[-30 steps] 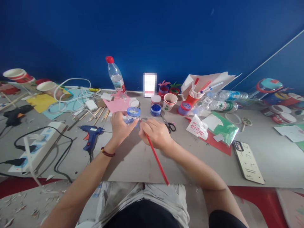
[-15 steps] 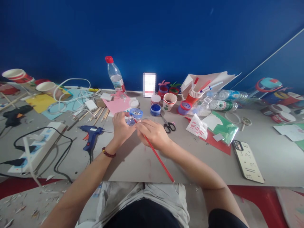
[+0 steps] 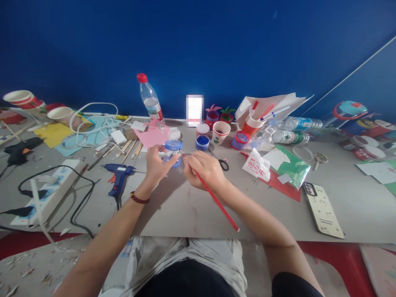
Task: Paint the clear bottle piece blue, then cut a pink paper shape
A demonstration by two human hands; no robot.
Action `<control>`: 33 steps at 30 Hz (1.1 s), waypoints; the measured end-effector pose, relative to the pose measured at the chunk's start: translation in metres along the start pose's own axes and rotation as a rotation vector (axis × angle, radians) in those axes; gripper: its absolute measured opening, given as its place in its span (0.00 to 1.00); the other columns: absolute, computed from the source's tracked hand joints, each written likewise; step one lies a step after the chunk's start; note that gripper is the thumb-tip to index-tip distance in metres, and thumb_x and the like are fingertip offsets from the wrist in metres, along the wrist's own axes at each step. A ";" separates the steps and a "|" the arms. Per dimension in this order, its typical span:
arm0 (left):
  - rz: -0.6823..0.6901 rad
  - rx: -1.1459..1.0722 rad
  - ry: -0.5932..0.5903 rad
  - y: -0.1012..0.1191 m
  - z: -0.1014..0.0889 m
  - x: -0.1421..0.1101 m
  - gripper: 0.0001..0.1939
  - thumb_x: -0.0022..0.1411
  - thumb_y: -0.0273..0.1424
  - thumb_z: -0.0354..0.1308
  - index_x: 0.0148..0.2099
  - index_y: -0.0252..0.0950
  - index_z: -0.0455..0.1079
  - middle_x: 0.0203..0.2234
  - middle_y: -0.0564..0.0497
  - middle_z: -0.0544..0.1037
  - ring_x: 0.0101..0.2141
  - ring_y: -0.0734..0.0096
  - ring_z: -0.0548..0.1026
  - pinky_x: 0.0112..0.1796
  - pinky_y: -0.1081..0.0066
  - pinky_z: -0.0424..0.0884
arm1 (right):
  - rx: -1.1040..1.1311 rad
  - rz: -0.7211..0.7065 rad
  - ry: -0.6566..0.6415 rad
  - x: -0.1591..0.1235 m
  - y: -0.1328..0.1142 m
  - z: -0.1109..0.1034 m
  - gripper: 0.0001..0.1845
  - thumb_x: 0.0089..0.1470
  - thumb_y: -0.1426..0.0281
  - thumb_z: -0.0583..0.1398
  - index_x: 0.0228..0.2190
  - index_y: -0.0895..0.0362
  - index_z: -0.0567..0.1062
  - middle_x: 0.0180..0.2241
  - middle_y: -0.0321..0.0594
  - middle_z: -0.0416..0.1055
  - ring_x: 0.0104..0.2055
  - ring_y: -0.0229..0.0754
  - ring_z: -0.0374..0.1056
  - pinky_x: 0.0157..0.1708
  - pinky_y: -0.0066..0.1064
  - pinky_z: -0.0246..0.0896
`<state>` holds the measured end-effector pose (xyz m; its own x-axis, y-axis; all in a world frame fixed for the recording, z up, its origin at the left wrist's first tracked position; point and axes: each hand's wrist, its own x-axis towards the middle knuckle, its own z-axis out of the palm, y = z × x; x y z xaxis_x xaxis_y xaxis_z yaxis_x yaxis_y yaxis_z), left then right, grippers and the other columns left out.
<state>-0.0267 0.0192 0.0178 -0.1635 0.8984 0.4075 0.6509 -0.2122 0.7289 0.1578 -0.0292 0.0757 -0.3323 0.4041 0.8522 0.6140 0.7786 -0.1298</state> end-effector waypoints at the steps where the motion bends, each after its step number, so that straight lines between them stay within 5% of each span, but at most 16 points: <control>1: 0.003 0.001 -0.003 0.001 0.000 0.000 0.21 0.46 0.40 0.69 0.36 0.41 0.62 0.35 0.49 0.74 0.44 0.56 0.73 0.49 0.55 0.66 | 0.017 0.000 0.000 -0.001 0.000 0.001 0.10 0.56 0.81 0.57 0.36 0.56 0.73 0.27 0.40 0.76 0.30 0.42 0.74 0.32 0.32 0.73; 7: 0.034 0.001 -0.028 0.003 0.004 -0.004 0.21 0.44 0.36 0.69 0.35 0.41 0.60 0.35 0.49 0.75 0.43 0.55 0.73 0.49 0.55 0.66 | 0.077 0.005 -0.060 -0.002 -0.007 0.006 0.13 0.61 0.78 0.55 0.44 0.55 0.74 0.33 0.41 0.80 0.38 0.42 0.77 0.40 0.33 0.75; 15: 0.024 -0.033 -0.021 0.006 0.003 -0.005 0.20 0.44 0.37 0.69 0.35 0.41 0.61 0.35 0.49 0.74 0.43 0.55 0.72 0.50 0.55 0.65 | 0.057 0.042 -0.051 0.000 -0.009 0.006 0.11 0.60 0.78 0.56 0.42 0.57 0.75 0.32 0.44 0.79 0.35 0.43 0.77 0.36 0.33 0.74; 19: -0.060 -0.139 -0.048 0.005 0.001 -0.002 0.20 0.44 0.40 0.69 0.34 0.41 0.63 0.34 0.50 0.73 0.44 0.58 0.72 0.50 0.56 0.66 | 0.056 0.052 -0.005 0.002 -0.007 0.002 0.11 0.58 0.80 0.56 0.40 0.56 0.75 0.29 0.42 0.78 0.33 0.42 0.75 0.34 0.33 0.74; 26: -0.281 -0.465 -0.189 0.003 0.000 0.003 0.20 0.47 0.44 0.68 0.33 0.39 0.62 0.32 0.52 0.72 0.33 0.70 0.71 0.35 0.68 0.68 | 0.001 0.116 0.031 0.006 0.002 -0.006 0.09 0.58 0.79 0.56 0.34 0.54 0.73 0.26 0.39 0.76 0.28 0.41 0.72 0.29 0.32 0.69; 33: -0.336 -0.545 -0.260 0.010 -0.004 0.004 0.21 0.46 0.45 0.68 0.32 0.38 0.63 0.31 0.53 0.73 0.33 0.70 0.70 0.34 0.70 0.66 | 0.115 0.183 0.039 0.011 -0.002 -0.012 0.10 0.59 0.78 0.55 0.34 0.54 0.75 0.28 0.40 0.77 0.31 0.41 0.74 0.31 0.32 0.70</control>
<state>-0.0243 0.0188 0.0286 -0.0639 0.9978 0.0156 0.1197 -0.0078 0.9928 0.1616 -0.0319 0.0911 -0.1930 0.5267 0.8278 0.5749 0.7444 -0.3396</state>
